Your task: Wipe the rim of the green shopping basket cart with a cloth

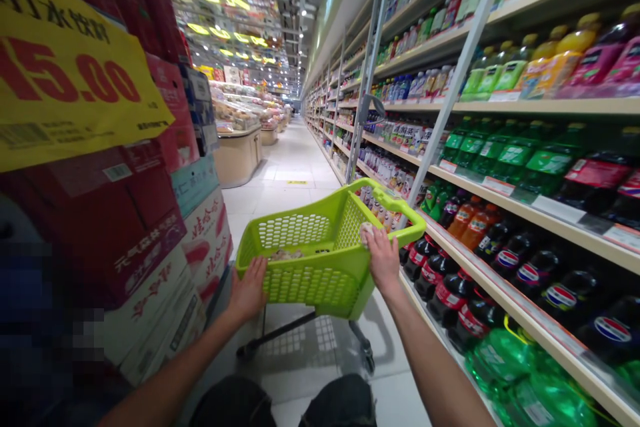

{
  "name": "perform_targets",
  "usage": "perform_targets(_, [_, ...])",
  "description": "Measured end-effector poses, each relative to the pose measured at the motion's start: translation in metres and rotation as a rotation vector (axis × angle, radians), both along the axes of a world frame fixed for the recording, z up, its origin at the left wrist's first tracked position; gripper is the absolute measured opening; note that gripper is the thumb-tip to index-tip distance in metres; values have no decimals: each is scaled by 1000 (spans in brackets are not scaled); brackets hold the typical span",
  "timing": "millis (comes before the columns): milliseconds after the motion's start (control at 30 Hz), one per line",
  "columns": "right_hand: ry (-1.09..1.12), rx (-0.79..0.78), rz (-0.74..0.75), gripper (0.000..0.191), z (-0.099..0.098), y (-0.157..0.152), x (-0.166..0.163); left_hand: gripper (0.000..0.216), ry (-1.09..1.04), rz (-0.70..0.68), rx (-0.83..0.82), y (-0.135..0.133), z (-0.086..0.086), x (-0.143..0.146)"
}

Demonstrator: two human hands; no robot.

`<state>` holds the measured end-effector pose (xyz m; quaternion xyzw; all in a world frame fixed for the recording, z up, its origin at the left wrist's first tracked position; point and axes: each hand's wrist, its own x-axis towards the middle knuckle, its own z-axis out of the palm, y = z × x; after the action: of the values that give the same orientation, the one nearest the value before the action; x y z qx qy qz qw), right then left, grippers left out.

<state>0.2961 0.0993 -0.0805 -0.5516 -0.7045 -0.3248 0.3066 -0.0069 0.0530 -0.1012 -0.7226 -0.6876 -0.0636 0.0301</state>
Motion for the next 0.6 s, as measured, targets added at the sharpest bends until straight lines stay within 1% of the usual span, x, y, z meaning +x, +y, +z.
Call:
perform_targets(33, [-2,-3,3,41,-1,-1,-4,75,2,12,4,0,-1,-1])
perform_targets(67, [-25,-12,43,41,-6,-3,-14,75,3,20,3,-1,-1,-1])
perform_targets(167, [-142,-51,265,39,-25,-9,-55,75,10,2,1,0,-3,-3])
perform_targets(200, [-169,-67,318,39,-28,-10,-63,75,12,-5,4,1,-4,-6])
perform_targets(233, [-173,-77,336,40,-29,-11,-65,75,11,-1,8,2,-6,-10])
perform_targets(300, [-122,-69,259,44,-24,-11,-50,73,2,37,22,3,-9,-19])
perform_targets(367, [-40,-16,108,44,-15,-11,-23,72,-16,70,31,1,-12,-26])
perform_targets(400, [-29,2,72,43,-13,-11,-10,72,-28,76,29,-1,-13,-28])
perform_targets(433, [-25,4,73,43,-12,-10,1,72,-43,79,25,-4,-13,-28])
perform_targets(500, [-15,29,134,43,-17,-5,13,73,-86,95,5,-9,-11,-27])
perform_targets(600, [31,64,217,46,-29,7,16,72,-124,61,-16,-14,-9,-24])
